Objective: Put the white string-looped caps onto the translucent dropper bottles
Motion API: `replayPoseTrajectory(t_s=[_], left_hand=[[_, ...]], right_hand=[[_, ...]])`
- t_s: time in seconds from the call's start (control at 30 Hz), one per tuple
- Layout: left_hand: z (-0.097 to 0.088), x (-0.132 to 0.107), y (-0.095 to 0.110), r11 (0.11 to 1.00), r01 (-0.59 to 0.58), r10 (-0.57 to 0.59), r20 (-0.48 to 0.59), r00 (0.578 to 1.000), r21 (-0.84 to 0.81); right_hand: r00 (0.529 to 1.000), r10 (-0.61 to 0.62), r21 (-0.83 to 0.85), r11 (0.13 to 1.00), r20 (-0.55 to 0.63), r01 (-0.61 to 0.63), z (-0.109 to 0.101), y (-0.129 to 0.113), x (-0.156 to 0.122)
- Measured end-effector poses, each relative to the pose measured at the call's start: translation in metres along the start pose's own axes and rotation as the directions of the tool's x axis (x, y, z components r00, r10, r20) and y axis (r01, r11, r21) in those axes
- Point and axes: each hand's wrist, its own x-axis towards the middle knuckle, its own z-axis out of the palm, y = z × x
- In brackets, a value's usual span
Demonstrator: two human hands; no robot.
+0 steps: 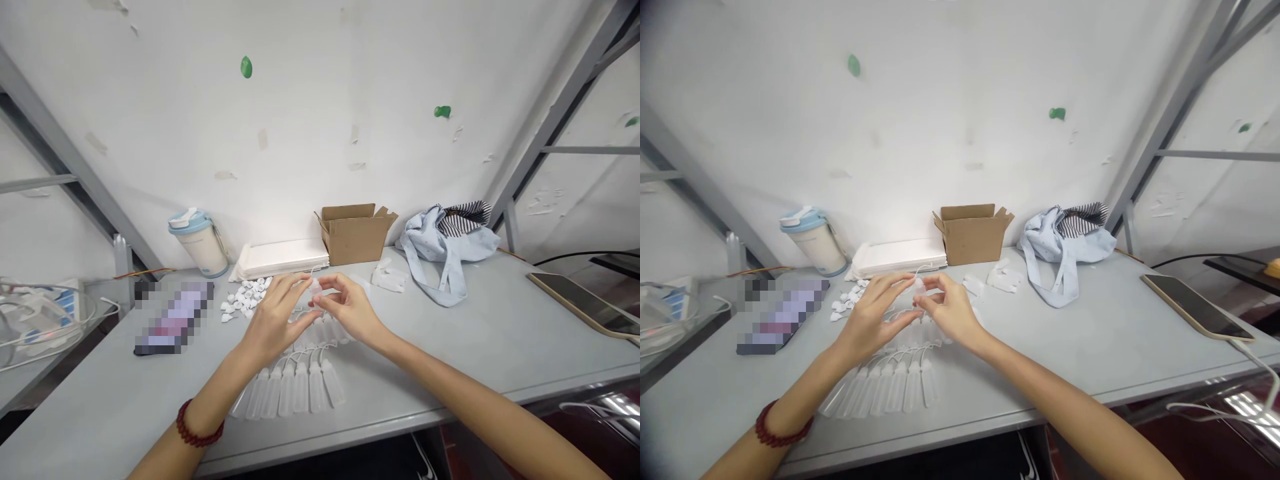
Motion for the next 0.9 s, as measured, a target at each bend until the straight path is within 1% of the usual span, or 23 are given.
replayPoseTrajectory(t_s=[0.1,0.33,0.47,0.67,0.8,0.9], left_hand=[[0.0001,0.0004,0.003,1.0,-0.028,0.028,0.022,0.999,0.013],[0.0037,-0.0008,0.003,0.999,-0.022,0.023,-0.029,0.999,0.035],[0.0031,-0.0009,0.003,0.999,-0.035,0.035,-0.019,0.999,0.021],[0.0028,-0.0022,0.0031,1.0,-0.014,0.014,-0.012,1.0,0.005],[0.004,-0.0034,0.0031,0.999,0.029,-0.029,0.015,0.999,0.042],[0.0051,-0.0036,0.0031,0.997,0.033,-0.035,0.036,0.999,0.066]], right_hand=[[1.0,-0.011,0.024,1.0,-0.011,0.011,0.0003,-0.0014,-0.0012],[1.0,-0.01,0.075,0.997,-0.016,0.012,-0.0002,0.0008,0.0002],[1.0,0.01,0.079,0.997,-0.02,-0.008,0.0007,0.0021,-0.0003],[1.0,0.014,0.025,1.0,-0.027,-0.013,0.0015,0.0028,-0.0028],[1.0,-0.002,-0.006,1.0,-0.028,0.002,0.0019,-0.0001,-0.0044],[1.0,-0.016,-0.008,1.0,-0.027,0.016,0.0026,-0.0014,-0.005]])
